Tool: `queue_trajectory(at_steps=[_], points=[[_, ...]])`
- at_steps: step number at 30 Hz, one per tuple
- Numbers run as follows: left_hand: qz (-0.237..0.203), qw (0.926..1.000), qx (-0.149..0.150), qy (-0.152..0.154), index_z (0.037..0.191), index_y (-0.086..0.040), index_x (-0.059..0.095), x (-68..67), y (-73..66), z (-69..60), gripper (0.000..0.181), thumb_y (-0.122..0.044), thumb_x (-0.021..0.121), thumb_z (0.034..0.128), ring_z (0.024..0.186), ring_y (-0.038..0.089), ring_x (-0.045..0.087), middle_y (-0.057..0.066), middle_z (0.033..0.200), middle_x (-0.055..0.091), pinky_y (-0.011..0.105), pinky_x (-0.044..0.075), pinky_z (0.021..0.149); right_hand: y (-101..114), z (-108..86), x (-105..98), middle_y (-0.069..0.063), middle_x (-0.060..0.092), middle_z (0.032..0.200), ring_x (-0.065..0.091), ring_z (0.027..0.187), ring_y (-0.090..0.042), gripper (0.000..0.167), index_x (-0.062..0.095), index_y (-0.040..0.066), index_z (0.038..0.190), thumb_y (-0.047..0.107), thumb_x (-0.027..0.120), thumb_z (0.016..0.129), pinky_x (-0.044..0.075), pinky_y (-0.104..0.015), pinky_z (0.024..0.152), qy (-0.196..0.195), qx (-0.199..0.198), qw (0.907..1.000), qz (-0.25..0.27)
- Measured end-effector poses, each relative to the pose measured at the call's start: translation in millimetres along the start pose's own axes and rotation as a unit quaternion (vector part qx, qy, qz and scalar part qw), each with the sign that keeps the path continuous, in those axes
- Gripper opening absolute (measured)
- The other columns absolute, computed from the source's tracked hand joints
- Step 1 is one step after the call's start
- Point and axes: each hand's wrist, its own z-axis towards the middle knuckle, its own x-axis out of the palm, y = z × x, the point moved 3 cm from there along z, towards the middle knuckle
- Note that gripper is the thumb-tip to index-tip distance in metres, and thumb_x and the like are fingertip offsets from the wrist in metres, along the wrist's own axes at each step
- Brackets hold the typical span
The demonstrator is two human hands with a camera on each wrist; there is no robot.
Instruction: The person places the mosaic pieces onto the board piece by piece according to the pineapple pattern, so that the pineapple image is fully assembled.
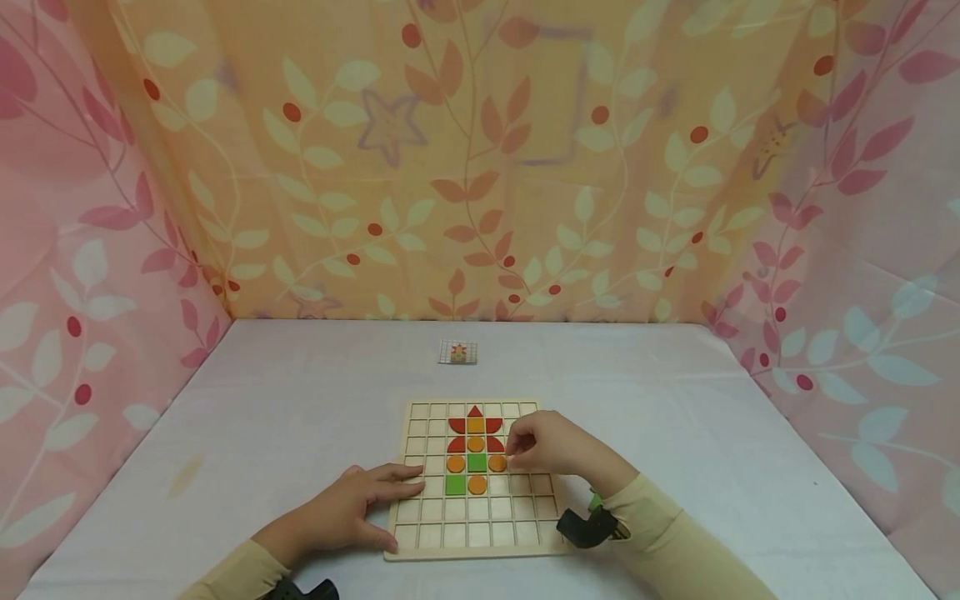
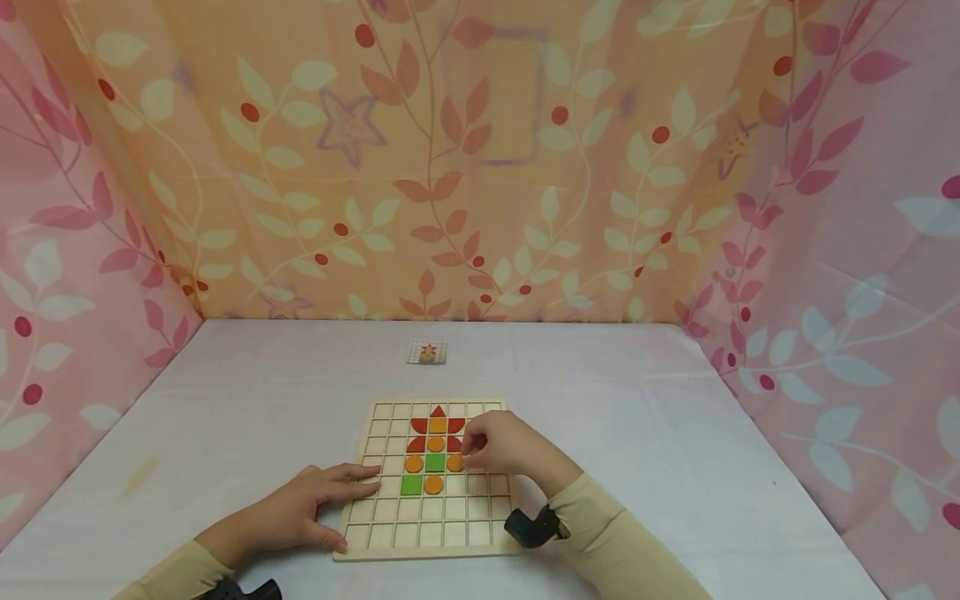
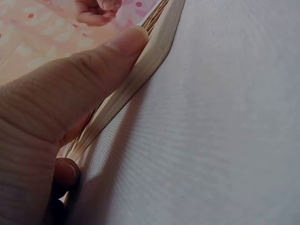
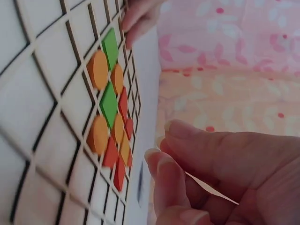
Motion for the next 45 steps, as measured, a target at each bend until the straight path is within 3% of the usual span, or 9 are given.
queue_trajectory(at_steps=[10,15,20,28,45], points=[[0.003,1.0,-0.003,0.001,0.131,-0.024,0.052,-1.3,-1.3,0.2,0.072,-0.056,0.067,0.0685,0.125,0.015,0.039,-0.003,0.139,0.043,0.03,0.026,0.075,-38,-33.7,-28,0.004,0.054,0.066,0.05,0.064,-0.013,0.007,0.063,0.008,0.076,0.004,0.069,0.075,0.042,-0.027,0.057,-0.019,0.039,0.999,0.004],[-0.001,1.0,0.0,-0.001,0.132,-0.025,0.051,0.1,0.2,-0.1,0.072,-0.055,0.067,0.0685,0.126,0.015,0.039,-0.004,0.139,0.042,0.03,0.026,0.074,-58,-49.7,-30,0.003,0.054,0.064,0.049,0.061,-0.013,0.008,0.063,0.009,0.075,0.005,0.07,0.075,0.041,-0.026,0.054,-0.022,0.061,0.9979,0.004],[0.002,1.0,-0.003,-0.001,0.132,-0.026,0.051,1.8,2.1,-0.2,0.072,-0.057,0.066,0.0684,0.126,0.014,0.038,-0.005,0.14,0.042,0.03,0.026,0.074,-73,-63.7,-33,0.002,0.052,0.062,0.048,0.059,-0.013,0.012,0.061,0.011,0.073,0.007,0.072,0.073,0.039,-0.028,0.053,-0.029,0.109,0.9936,0.004],[0.003,1.0,-0.005,0.0,0.132,-0.026,0.051,1.9,2.8,-0.4,0.072,-0.057,0.066,0.0685,0.126,0.014,0.038,-0.005,0.14,0.042,0.03,0.026,0.074,-86,-73.3,-26,-0.001,0.048,0.063,0.045,0.061,-0.015,0.026,0.055,0.013,0.075,0.011,0.079,0.065,0.034,-0.029,0.055,-0.02,0.176,0.9839,-0.024],[-0.004,1.0,0.002,0.001,0.132,-0.026,0.051,0.8,1.2,-0.6,0.071,-0.055,0.066,0.0689,0.125,0.014,0.039,-0.004,0.14,0.041,0.03,0.025,0.074,-88,-73.7,-20,0.0,0.051,0.069,0.046,0.067,-0.017,0.031,0.052,0.011,0.073,0.005,0.08,0.062,0.037,-0.032,0.058,-0.019,0.171,0.9849,-0.023]])
